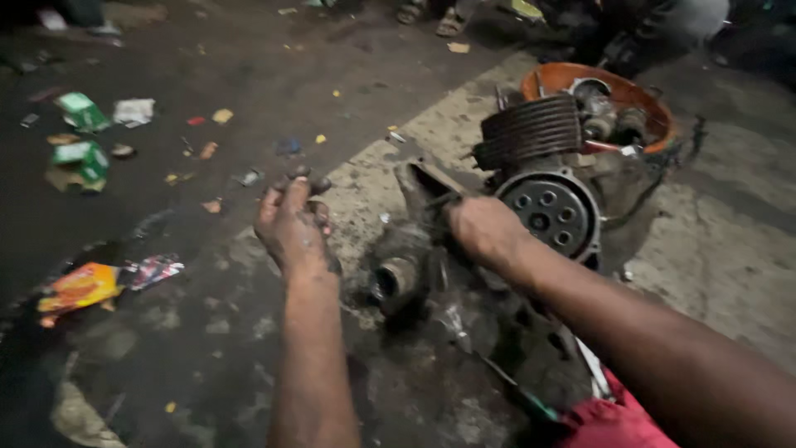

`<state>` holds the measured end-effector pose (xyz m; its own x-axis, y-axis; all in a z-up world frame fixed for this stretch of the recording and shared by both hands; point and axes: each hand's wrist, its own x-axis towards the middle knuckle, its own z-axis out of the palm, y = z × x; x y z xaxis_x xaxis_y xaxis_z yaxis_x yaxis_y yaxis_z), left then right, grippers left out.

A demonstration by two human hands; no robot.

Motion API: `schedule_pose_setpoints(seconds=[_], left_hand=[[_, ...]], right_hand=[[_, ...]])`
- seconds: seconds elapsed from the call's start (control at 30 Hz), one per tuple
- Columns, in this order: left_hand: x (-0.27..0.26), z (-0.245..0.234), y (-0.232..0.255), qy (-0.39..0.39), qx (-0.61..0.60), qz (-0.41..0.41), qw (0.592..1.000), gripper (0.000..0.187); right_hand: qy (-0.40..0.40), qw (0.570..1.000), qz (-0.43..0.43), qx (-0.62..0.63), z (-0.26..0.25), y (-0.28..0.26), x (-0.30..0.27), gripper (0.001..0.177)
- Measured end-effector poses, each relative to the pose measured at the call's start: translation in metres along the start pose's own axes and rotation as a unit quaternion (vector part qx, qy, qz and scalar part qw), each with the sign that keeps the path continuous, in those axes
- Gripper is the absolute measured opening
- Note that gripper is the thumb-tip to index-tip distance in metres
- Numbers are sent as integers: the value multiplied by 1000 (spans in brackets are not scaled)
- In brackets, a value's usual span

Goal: The person is working on a disassembled engine block placed on the floor. They use their hands to manipulate and adjust internal components, occasionally using a red cloth to wipe parts. The task involves repeated handling of the engine's internal mechanisms.

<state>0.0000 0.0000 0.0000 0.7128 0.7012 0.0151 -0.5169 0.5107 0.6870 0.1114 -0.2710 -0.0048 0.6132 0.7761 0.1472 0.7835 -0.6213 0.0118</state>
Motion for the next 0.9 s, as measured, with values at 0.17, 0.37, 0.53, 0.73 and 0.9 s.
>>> schedule_pose_setpoints(seconds=[0.17, 0.37, 0.53, 0.73, 0.9], left_hand=[[-21, 17, 8, 14, 48, -18, 999, 10], [-14, 11, 10, 27, 43, -16, 999, 9], [-16, 14, 6, 26, 47, -28, 998, 12], [-14, 12, 2, 19, 46, -30, 998, 13], [-4, 8, -1, -13, -14, -11, 1000, 12]], right_hand=[[-23, 999, 15, -18, -21, 0, 12, 12], [-3, 1000, 22, 13, -7, -10, 9, 10], [42, 997, 4, -60, -1, 9, 9, 16], [13, 997, 53, -52, -9, -10, 10, 16], [-118, 977, 143, -107, -15, -4, 19, 17]])
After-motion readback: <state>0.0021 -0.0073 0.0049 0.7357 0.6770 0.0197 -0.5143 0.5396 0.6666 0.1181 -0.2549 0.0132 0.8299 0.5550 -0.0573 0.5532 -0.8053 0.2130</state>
